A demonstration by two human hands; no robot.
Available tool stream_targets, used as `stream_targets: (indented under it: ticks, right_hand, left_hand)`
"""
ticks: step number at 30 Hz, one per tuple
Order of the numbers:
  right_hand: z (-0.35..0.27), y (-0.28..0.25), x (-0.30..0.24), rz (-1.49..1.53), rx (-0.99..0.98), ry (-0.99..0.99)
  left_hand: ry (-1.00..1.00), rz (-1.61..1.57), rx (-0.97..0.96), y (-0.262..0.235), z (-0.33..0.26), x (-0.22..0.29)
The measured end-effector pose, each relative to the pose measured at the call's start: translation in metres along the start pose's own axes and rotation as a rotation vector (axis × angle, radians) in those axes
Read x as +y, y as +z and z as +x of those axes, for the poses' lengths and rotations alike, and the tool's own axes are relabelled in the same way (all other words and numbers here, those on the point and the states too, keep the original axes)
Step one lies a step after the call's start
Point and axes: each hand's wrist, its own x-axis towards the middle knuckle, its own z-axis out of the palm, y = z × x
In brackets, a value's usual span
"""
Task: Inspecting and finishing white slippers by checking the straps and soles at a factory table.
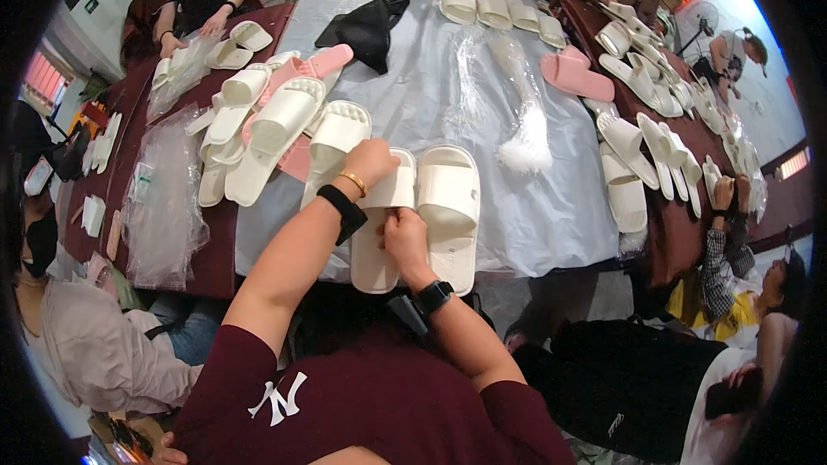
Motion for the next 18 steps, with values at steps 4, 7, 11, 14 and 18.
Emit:
stream_targets:
  ticks: [4,7,11,14,18]
  right_hand:
    - [-0.002,0.0,-0.004,-0.004,-0.001,-0.041]
    - [-0.008,-0.011,-0.005,-0.006,-0.009,-0.011]
    - [-0.033,-0.046,-0.006,-0.344,0.011,-0.236]
    - [-0.057,-0.079,-0.013,-0.588,0.099,-0.331]
    - [-0.074,-0.108,-0.013,-0.752,0.165,-0.483]
  left_hand:
    - [0.003,-0.055,0.018,0.002,0.011,-0.008]
    - [0.009,-0.161,0.019,0.002,0.009,-0.013]
    - [0.047,-0.396,0.197,-0.005,-0.003,-0.015]
    - [0.019,-0.544,0.165,-0.008,-0.004,-0.016]
    - [0.006,-0.706,0.181,-0.003,0.001,-0.03]
